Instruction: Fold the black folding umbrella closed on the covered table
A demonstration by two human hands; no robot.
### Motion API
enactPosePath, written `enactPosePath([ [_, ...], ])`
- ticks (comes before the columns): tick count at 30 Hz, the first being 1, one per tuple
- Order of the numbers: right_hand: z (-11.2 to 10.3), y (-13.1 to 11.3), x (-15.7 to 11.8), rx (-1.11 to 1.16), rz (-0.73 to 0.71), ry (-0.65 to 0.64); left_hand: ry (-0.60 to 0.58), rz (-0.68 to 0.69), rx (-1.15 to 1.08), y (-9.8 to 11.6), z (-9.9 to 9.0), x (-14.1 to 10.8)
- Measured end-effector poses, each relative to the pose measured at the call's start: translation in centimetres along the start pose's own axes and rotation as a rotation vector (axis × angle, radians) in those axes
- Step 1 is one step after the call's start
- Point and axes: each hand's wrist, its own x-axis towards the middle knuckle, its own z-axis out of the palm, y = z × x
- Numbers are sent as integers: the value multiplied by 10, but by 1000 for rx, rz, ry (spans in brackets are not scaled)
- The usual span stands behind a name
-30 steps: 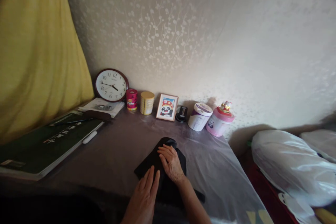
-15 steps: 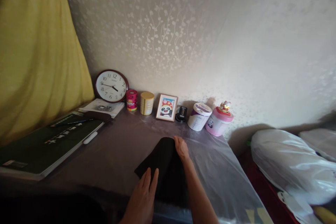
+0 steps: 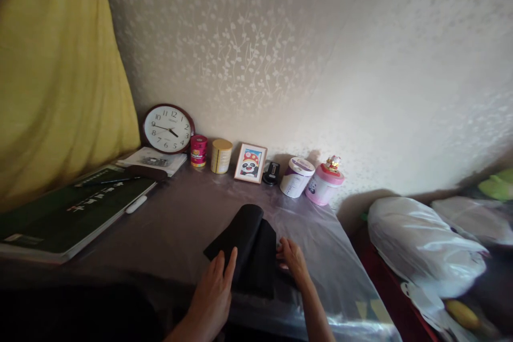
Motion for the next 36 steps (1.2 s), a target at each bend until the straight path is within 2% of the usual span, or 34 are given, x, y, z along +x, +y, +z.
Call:
enactPosePath([
  [6, 10, -5, 8, -211, -76, 15, 1, 16, -95, -8, -7, -2],
  [10, 9, 1, 16, -384, -256, 126, -18, 15, -140, -10, -9, -1],
  [13, 5, 4, 13, -525, -294, 183, -13, 3, -154, -9, -7, -2],
  [15, 6, 1, 5, -634, -339, 281, -12, -5, -156, -8, -6, -2],
  [17, 13, -6, -5, -713, -499, 372, -3, -10, -147, -7, -5, -2],
  [18, 18, -9, -9, -725, -620, 376, 3, -16, -137, -7, -5, -2],
  [20, 32, -14, -15, -713, -837, 256, 4, -25, -113, -6, -5, -2],
  [22, 42, -10, -16, -712, -906, 135, -1, -25, -99, -6, -5, -2],
  [24, 45, -1, -12, -726, -851, 142, 1, -20, -104, -6, -5, -2],
  [25, 42, 5, -9, -729, -800, 193, 3, -19, -109, -7, -5, -2],
  [29, 17, 22, -1, -649, -554, 331, -20, -20, -115, -8, -6, -1],
  [32, 2, 24, 2, -473, -343, 275, -31, -11, -122, -8, -7, -1],
  [36, 2, 19, 5, -232, -225, 135, -29, 0, -153, -10, -7, -1],
])
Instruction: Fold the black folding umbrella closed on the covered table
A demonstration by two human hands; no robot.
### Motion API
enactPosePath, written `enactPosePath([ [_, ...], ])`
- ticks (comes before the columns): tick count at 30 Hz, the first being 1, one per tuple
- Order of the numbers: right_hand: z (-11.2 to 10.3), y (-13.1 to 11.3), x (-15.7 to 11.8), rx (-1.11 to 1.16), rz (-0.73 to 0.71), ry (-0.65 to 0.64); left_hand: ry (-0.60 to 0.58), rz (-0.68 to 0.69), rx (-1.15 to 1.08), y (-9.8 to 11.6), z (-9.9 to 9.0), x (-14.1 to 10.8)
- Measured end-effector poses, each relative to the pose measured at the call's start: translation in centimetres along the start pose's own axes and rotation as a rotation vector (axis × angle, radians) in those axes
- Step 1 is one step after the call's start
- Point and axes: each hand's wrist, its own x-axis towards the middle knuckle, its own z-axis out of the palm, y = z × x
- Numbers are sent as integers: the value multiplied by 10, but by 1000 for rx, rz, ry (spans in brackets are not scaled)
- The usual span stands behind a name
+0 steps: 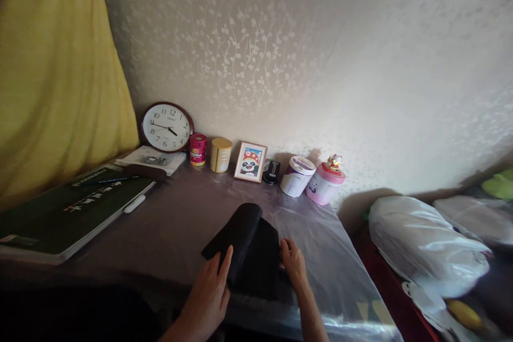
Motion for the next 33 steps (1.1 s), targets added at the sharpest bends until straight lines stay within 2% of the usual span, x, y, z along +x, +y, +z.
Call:
enactPosePath([
  [5, 5, -15, 2, 25, 46, -9, 11, 11, 13, -1, 2, 0],
  [9, 7, -28, 3, 67, -27, 69, 2, -2, 31, 0, 3, 0],
  [12, 10, -35, 7, 125, -60, 82, 31, -7, 41, 1, 4, -1],
  [18, 16, -50, 13, 331, -73, 37, 15, -16, 79, 2, 5, 0],
  [24, 22, -88, 9, 528, -74, -11, -4, -33, 120, 5, 4, 1],
  [27, 32, -108, 10, 574, -89, -18, -17, -29, 118, 6, 2, 3],
  [33, 70, -140, 17, 677, -146, -109, -49, 2, 59, 6, 4, 7],
])
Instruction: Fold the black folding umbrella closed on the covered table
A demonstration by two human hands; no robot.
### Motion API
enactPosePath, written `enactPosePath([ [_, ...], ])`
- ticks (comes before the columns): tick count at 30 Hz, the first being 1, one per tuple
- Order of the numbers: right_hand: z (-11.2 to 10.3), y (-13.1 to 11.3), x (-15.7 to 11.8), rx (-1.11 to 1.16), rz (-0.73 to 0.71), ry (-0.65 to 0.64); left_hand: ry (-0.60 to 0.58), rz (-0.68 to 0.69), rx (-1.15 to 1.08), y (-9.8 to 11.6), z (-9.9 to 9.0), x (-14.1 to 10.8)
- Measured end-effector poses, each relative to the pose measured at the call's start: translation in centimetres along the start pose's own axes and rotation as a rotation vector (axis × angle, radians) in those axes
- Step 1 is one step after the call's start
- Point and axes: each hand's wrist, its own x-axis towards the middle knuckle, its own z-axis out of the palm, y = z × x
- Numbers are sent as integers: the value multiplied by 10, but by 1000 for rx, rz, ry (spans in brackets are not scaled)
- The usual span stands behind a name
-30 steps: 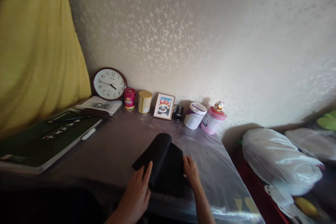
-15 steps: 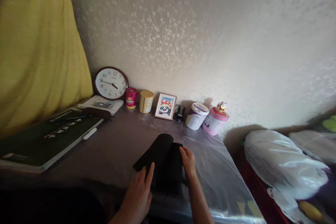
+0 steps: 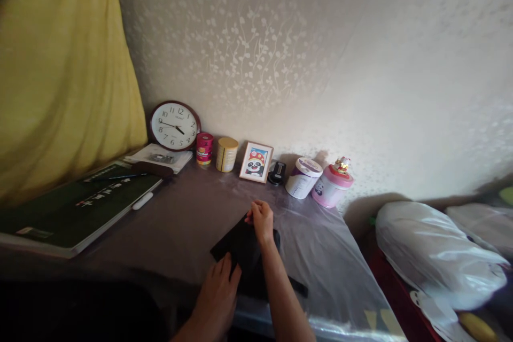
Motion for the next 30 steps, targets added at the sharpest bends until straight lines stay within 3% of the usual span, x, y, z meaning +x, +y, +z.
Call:
enactPosePath([
  [4, 4, -1, 0, 4, -82, 0, 7, -7, -31, -1, 5, -2],
  [8, -27, -7, -8, -72, -258, 61, 41, 10, -21, -2, 7, -4],
  [11, -56, -5, -14, -364, -391, -29, 60, 10, -3, -2, 6, -4],
  [14, -78, -1, -22, -703, -618, -136, 64, 6, 14, -2, 5, -4],
  [17, -93, 4, -33, -909, -759, -42, 72, 11, 18, -2, 5, -5],
  [20, -107, 10, -49, -973, -732, 64, 62, 15, 20, -2, 3, -6],
  [26, -131, 31, -80, -994, -632, 64, 38, 10, 16, -1, 0, -8],
  [30, -141, 45, -90, -873, -423, 195, 62, 15, 31, -2, 2, -8],
])
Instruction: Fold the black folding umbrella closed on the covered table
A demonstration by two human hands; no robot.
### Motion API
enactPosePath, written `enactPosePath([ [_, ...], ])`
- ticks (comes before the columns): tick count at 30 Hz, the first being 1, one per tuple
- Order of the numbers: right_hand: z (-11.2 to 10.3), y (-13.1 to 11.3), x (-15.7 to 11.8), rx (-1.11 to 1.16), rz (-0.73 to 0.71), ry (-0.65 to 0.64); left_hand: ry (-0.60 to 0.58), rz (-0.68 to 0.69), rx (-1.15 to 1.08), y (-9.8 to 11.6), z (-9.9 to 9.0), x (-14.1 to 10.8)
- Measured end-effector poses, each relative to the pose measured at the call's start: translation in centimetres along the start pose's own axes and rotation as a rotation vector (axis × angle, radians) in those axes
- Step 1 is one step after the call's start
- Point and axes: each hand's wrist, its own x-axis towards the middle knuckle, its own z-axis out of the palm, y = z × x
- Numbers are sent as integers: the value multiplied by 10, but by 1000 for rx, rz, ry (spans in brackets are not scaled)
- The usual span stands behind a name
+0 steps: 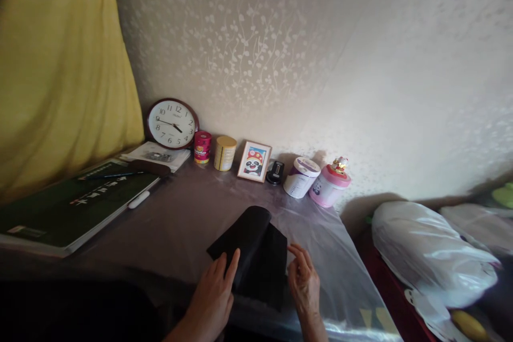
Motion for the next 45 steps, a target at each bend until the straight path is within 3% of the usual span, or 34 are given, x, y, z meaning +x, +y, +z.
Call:
enactPosePath([
  [4, 9, 10, 0, 193, 394, -30, 40, -5, 34, 1, 0, 0],
  [9, 18, 8, 21, 280, 549, -86, 44, -14, 44, 2, -2, -2],
  [20, 35, -18, 62, 238, 355, -72, 46, -24, 46, 4, -1, 0],
  [25, 39, -44, 83, 300, 312, -105, 29, -21, 45, 4, 1, 1],
  [31, 72, -69, 105, 393, 313, -113, 28, -41, -8, 1, 2, 4],
  [35, 95, -71, 104, 452, 366, -104, 2, -35, -41, -1, 4, 6],
  [37, 100, -73, 101, 462, 373, -178, -2, -38, -64, -2, 6, 6],
  [41, 97, -80, 94, 449, 276, -354, 38, -39, -114, -6, 9, 2],
  [45, 90, -83, 85, 365, 149, -376, 160, -39, -117, -11, 6, -5],
])
